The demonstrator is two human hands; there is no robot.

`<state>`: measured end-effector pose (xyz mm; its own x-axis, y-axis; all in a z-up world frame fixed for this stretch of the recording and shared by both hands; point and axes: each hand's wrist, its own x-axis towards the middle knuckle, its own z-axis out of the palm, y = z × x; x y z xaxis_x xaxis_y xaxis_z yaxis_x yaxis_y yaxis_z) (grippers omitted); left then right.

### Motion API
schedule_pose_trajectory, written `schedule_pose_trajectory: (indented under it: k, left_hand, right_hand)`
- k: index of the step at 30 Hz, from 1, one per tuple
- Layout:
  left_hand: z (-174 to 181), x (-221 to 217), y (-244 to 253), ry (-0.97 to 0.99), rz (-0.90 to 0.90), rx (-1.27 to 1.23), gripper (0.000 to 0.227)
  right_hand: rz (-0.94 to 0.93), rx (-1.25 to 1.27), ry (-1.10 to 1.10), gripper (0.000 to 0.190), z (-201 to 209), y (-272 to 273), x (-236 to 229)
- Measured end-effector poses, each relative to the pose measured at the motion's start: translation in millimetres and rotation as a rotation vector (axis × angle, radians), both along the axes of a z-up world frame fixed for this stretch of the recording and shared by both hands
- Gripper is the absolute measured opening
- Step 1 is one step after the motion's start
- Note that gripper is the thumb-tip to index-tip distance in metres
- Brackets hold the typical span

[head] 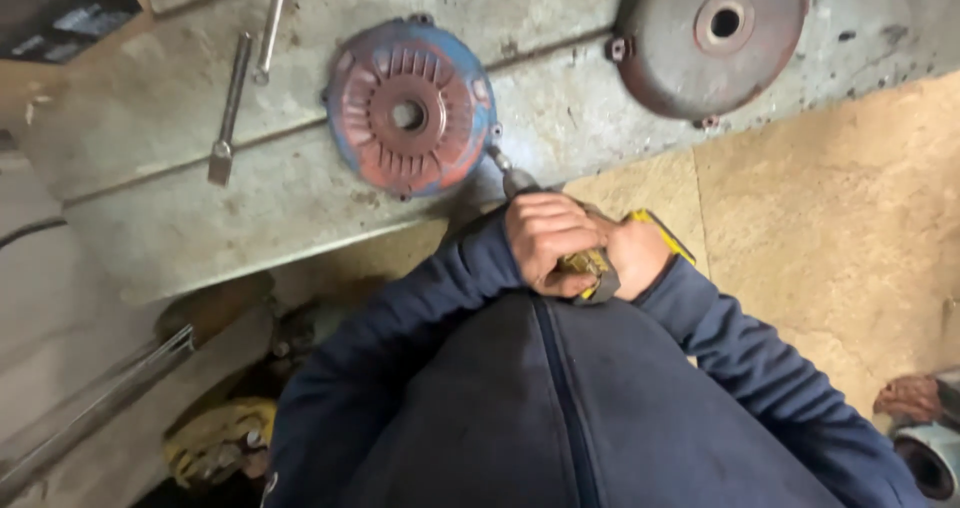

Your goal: The person uses a yellow cordless drill to work on a circular, reddish-blue metal part resting on a metal workbench. They repeatedly position the drill on the part, operate it, and reposition it, occasionally using their left hand to steady the object. The person also briefly handles a second, similar metal part nearby.

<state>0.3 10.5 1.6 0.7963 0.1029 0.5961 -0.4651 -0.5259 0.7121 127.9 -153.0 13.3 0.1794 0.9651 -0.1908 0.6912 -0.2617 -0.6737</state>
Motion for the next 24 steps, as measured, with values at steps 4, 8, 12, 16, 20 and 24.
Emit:
schedule_pose_trajectory:
  k: [4,8,12,16,20,24]
  left_hand:
    - [-5,-6,4,0.018,-0.023,-0.002,0.042]
    - [-53,-17,-23,-0.437,0.226,0.080,0.027]
    - [-64,-27,-20,-0.349,-0.085,0.034,0.027]
    - [-95,-46,-22,-0.153,-0.298,0.149,0.044]
    - [-148,-42,-44,-0.188,-0.434,0.164,0.046]
    - [-197,-43,-49,0.017,-0.553,0.089,0.046]
  right_hand:
    - [-0.027,0.070,0.029,0.043,-10,-4,-10]
    - [-0.144,0.039,-0.044,0.036,-43,-26,-36]
    - [-0.259,0.163,0.162,0.048,-30,-40,-75]
    - [-0.420,0.259,0.197,0.046,-29,-54,-122]
    - [-0.495,0.268,0.183,0.050,-105,-92,-153]
    - [-0.588,0.073,0.103,0.061,-159,-108,-166]
